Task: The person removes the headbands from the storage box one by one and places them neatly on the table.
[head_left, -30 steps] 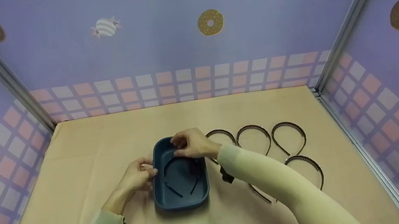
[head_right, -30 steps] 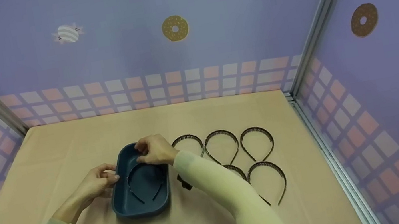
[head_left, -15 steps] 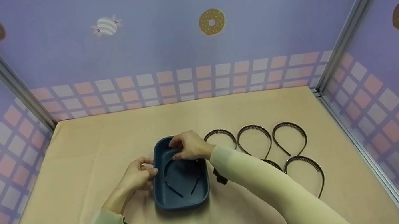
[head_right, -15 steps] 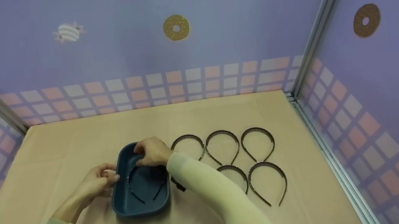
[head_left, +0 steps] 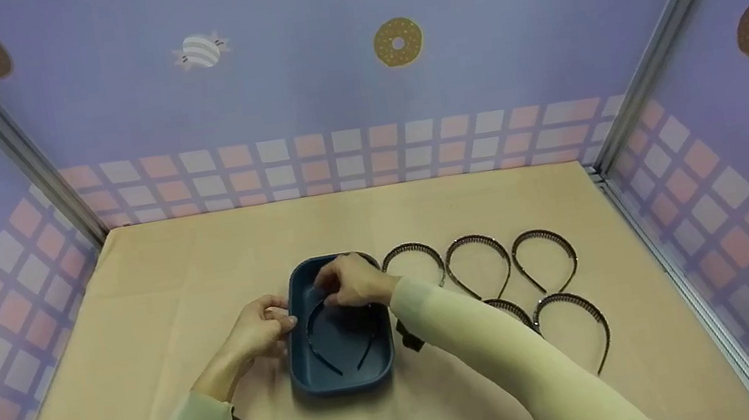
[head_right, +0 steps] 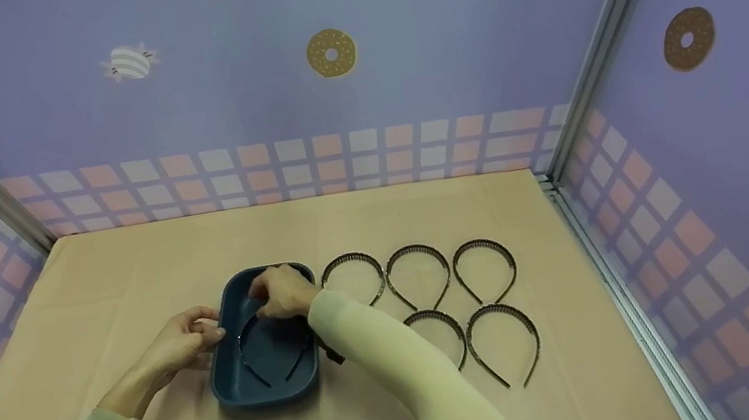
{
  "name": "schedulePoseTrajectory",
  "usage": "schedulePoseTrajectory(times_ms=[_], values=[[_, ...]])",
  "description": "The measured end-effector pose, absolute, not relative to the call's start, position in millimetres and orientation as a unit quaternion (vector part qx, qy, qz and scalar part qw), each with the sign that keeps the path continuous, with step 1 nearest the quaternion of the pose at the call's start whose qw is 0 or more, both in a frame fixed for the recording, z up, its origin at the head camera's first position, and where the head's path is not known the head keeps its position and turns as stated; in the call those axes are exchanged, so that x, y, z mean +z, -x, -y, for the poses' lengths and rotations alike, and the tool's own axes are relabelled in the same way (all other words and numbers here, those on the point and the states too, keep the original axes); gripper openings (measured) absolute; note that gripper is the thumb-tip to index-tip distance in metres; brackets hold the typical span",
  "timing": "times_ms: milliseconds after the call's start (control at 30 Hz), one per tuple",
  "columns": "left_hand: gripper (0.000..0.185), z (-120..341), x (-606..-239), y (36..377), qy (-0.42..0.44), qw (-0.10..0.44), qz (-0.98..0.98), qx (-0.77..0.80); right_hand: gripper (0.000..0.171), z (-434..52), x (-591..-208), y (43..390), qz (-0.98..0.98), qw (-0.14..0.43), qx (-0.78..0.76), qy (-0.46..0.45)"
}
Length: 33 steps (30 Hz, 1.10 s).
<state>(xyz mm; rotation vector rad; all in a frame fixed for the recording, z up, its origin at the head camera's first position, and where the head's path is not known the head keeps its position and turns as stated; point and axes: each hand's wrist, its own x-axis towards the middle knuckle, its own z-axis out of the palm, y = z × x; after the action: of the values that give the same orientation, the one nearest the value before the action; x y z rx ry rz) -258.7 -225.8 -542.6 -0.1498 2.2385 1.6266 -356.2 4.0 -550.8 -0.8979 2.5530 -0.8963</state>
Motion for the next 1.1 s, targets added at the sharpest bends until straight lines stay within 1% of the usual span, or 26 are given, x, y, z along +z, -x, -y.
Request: schedulePoseTrajectory(times_ms=[200,500,667,833,1100], values=[[0.038,225.7,-542.2,258.4,0.053,0.180,-0.798,0.573,0.033,0.8,-552.8,357.0,-0.898,0.140,-0.284,0.307],[0.039,226.2,-543.1,259.2,0.053,0.182,-0.796,0.575,0.032,12.4,-577.1,372.9,-0.914,0.137,-0.255,0.284],[0.040,226.6,-543.5,259.2,0.053,0.181,-0.798,0.573,0.025,15.3,-569.3,367.3,-0.926,0.147,-0.234,0.257],[0.040,226.8,-543.7,257.8,0.049,0.178,-0.796,0.576,0.016,14.9,-556.4,356.5,-0.934,0.147,-0.198,0.260],[0.037,226.0,-543.9,257.8,0.054,0.179,-0.790,0.584,0.021,12.7,-562.2,357.9,-0.945,0.136,-0.152,0.257]])
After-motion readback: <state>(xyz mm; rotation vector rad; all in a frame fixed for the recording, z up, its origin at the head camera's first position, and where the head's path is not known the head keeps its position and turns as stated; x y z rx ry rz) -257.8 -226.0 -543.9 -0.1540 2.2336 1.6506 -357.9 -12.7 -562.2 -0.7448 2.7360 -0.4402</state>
